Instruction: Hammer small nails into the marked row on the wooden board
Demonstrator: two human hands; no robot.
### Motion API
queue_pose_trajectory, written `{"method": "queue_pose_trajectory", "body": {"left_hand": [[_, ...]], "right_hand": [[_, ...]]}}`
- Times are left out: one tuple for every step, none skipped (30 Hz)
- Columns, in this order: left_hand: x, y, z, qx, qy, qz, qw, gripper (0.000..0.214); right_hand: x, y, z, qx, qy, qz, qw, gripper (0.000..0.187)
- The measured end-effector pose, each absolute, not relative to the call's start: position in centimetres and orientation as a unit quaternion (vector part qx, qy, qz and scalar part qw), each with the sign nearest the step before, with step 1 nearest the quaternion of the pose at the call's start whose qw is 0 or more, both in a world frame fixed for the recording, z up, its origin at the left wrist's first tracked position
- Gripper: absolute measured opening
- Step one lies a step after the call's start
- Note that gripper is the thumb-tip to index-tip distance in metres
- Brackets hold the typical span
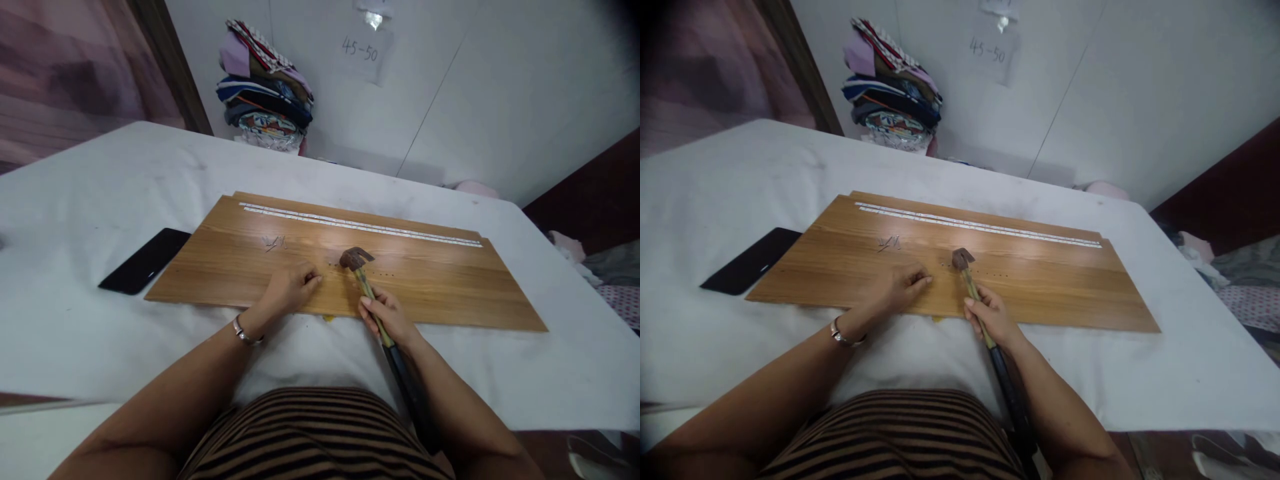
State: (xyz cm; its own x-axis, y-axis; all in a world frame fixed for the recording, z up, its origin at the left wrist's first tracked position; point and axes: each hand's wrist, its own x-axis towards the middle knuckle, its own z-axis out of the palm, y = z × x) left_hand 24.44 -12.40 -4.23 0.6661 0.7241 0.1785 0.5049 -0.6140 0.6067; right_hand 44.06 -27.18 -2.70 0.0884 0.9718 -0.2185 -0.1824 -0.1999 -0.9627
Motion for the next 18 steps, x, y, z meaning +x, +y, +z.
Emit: {"method": "queue_pose_trajectory", "body": {"left_hand": [[24.46, -12.4, -4.19, 0.873, 0.353, 0.206, 0.266, 0.017], [24.46, -12.39, -4.16, 0.872, 0.354, 0.206, 0.267, 0.017], [24.46, -12.39, -4.15, 0.872, 0.354, 0.205, 0.267, 0.017], [24.44, -12.38, -4.15, 0.872, 0.354, 0.206, 0.267, 0.017], [24.43, -12.36, -4.19, 0.873, 0.353, 0.207, 0.267, 0.017], [24.41, -12.35, -4.26, 0.873, 0.351, 0.208, 0.266, 0.017], [24.4, -12.32, -4.36, 0.873, 0.35, 0.21, 0.265, 0.017], [24.39, -12.29, -4.49, 0.874, 0.349, 0.213, 0.264, 0.017], [24.39, -12.26, -4.63, 0.874, 0.347, 0.217, 0.264, 0.017], [24.39, -12.23, -4.76, 0.873, 0.347, 0.22, 0.262, 0.018], [24.4, -12.21, -4.86, 0.873, 0.347, 0.222, 0.261, 0.018], [24.41, -12.19, -4.92, 0.872, 0.349, 0.223, 0.26, 0.018], [24.42, -12.19, -4.91, 0.872, 0.351, 0.223, 0.26, 0.018], [24.42, -12.21, -4.86, 0.872, 0.352, 0.22, 0.26, 0.018], [24.43, -12.24, -4.76, 0.873, 0.352, 0.216, 0.26, 0.018], [24.44, -12.27, -4.65, 0.873, 0.353, 0.212, 0.26, 0.017], [24.44, -12.3, -4.54, 0.874, 0.353, 0.21, 0.26, 0.017], [24.45, -12.33, -4.46, 0.874, 0.354, 0.21, 0.26, 0.017]], "right_hand": [[44.06, -27.16, -2.73, -0.531, -0.372, 0.564, 0.512, 0.032], [44.06, -27.16, -2.74, -0.53, -0.371, 0.564, 0.513, 0.032], [44.05, -27.15, -2.73, -0.53, -0.371, 0.562, 0.515, 0.032], [44.05, -27.15, -2.71, -0.531, -0.37, 0.561, 0.517, 0.032], [44.04, -27.16, -2.69, -0.531, -0.37, 0.558, 0.519, 0.031], [44.04, -27.17, -2.66, -0.531, -0.37, 0.556, 0.521, 0.031], [44.05, -27.17, -2.64, -0.531, -0.371, 0.554, 0.522, 0.031], [44.05, -27.16, -2.64, -0.532, -0.372, 0.553, 0.522, 0.031], [44.06, -27.15, -2.64, -0.532, -0.373, 0.553, 0.521, 0.031], [44.07, -27.13, -2.66, -0.533, -0.373, 0.554, 0.52, 0.031], [44.07, -27.11, -2.7, -0.533, -0.373, 0.555, 0.519, 0.031], [44.07, -27.09, -2.73, -0.533, -0.372, 0.556, 0.518, 0.03], [44.08, -27.08, -2.77, -0.532, -0.371, 0.557, 0.518, 0.03], [44.08, -27.07, -2.8, -0.531, -0.369, 0.559, 0.519, 0.03], [44.08, -27.07, -2.82, -0.529, -0.368, 0.56, 0.521, 0.031], [44.08, -27.08, -2.82, -0.527, -0.367, 0.56, 0.523, 0.031], [44.08, -27.09, -2.79, -0.526, -0.367, 0.559, 0.526, 0.031], [44.08, -27.11, -2.75, -0.525, -0.367, 0.557, 0.529, 0.03]]}}
